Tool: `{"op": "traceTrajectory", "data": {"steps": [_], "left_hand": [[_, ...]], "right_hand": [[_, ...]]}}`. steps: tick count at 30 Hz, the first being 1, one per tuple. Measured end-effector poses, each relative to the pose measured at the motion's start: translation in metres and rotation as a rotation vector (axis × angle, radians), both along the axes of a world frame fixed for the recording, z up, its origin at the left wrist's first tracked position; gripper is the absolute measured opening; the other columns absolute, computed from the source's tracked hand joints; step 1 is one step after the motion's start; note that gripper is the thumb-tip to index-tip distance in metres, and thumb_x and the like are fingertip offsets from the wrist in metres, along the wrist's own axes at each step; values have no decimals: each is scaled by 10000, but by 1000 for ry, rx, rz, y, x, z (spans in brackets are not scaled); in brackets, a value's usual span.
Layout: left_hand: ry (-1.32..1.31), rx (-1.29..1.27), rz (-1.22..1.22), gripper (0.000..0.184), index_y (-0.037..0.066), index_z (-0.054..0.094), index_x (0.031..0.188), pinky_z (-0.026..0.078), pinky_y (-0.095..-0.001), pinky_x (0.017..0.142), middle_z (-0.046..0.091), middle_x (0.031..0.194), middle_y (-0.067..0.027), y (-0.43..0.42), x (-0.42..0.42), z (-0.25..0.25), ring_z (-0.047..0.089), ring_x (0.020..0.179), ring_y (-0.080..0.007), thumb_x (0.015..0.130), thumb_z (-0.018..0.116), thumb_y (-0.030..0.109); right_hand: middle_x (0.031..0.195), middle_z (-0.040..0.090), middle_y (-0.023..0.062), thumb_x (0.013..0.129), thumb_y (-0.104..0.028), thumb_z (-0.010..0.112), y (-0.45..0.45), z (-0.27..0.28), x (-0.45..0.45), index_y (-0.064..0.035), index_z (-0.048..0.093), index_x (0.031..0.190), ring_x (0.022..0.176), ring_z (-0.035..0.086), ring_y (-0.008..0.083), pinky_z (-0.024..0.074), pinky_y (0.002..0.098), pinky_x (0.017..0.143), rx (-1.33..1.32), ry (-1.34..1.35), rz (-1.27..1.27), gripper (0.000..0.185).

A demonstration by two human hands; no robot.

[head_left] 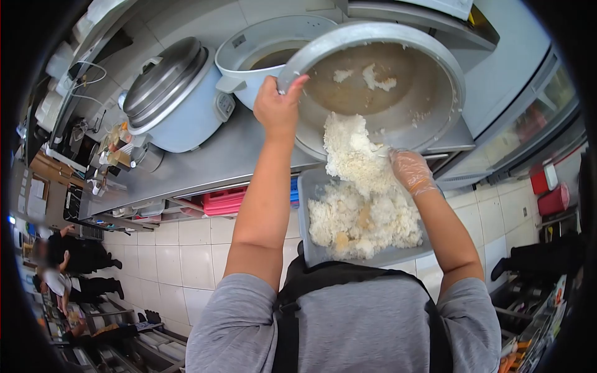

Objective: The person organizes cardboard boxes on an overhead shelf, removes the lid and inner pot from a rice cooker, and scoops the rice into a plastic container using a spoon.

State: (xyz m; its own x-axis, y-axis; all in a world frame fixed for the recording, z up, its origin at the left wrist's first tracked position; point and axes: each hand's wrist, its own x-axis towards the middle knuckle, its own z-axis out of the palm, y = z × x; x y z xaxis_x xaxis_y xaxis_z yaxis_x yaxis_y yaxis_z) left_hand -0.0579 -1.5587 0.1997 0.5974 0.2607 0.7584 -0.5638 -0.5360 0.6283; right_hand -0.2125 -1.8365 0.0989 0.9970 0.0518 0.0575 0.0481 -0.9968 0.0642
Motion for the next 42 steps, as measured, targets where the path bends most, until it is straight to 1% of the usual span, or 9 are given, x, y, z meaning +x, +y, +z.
{"op": "traceTrajectory", "data": {"steps": [4,10,19,25,28,31,32,34,42], "left_hand": [[32,-25,-29,685,30,461,649,393,-397,508,517,593,-119,-7,2,0,467,545,-316,640,805,622],[89,-32,-56,668,28,506,660,413,-392,530,554,592,-103,-22,-12,16,502,545,-295,665,794,631],[97,-22,-76,653,30,510,667,417,-368,532,542,569,-77,-19,-21,13,476,529,-240,690,795,617],[134,-36,-194,667,38,473,649,403,-362,508,510,543,-68,-13,-28,15,433,510,-226,692,795,621],[272,103,-156,520,36,639,807,447,-283,601,618,678,-30,-11,-30,17,516,616,-130,764,794,530],[278,96,-192,514,33,632,799,445,-286,599,615,672,-30,-12,-29,21,505,612,-127,755,807,515],[282,107,-185,513,33,628,792,444,-287,593,613,666,-32,-13,-29,23,504,605,-128,751,811,511],[289,131,-170,511,33,621,779,442,-289,583,609,654,-37,-16,-29,27,500,591,-129,743,819,503],[274,63,-202,601,34,473,677,419,-347,524,529,569,-80,-25,-12,37,455,516,-227,692,840,510]], "right_hand": [[861,697,186,966,-166,452,0,10,-39,-34,662,992,819,685,339,539,450,732,18,69,-21,249],[896,686,181,960,-131,448,14,-66,-87,-48,614,1169,817,682,322,546,430,698,102,118,-3,279],[929,679,199,941,-150,484,79,-105,-111,-70,550,1312,829,677,336,545,431,748,269,201,-105,385],[1085,667,194,968,-237,501,42,-46,-100,-80,510,1349,937,666,302,529,413,813,476,414,-70,412],[1164,651,180,960,-221,519,-5,-2,-45,-100,516,1340,1020,640,299,525,386,826,378,57,48,400],[1093,673,182,949,-232,529,-10,107,13,-74,649,1156,978,648,349,527,426,807,193,-288,-51,287],[1116,667,189,954,-223,530,-11,138,34,-55,641,1154,1013,641,342,519,435,806,351,-309,-102,284],[1119,667,212,930,-232,555,-4,181,65,-33,672,1095,1025,641,390,513,452,865,166,-325,-145,283],[1212,626,234,892,-160,533,31,198,131,-7,688,1094,1126,608,402,501,451,947,132,-56,-351,297]]}}
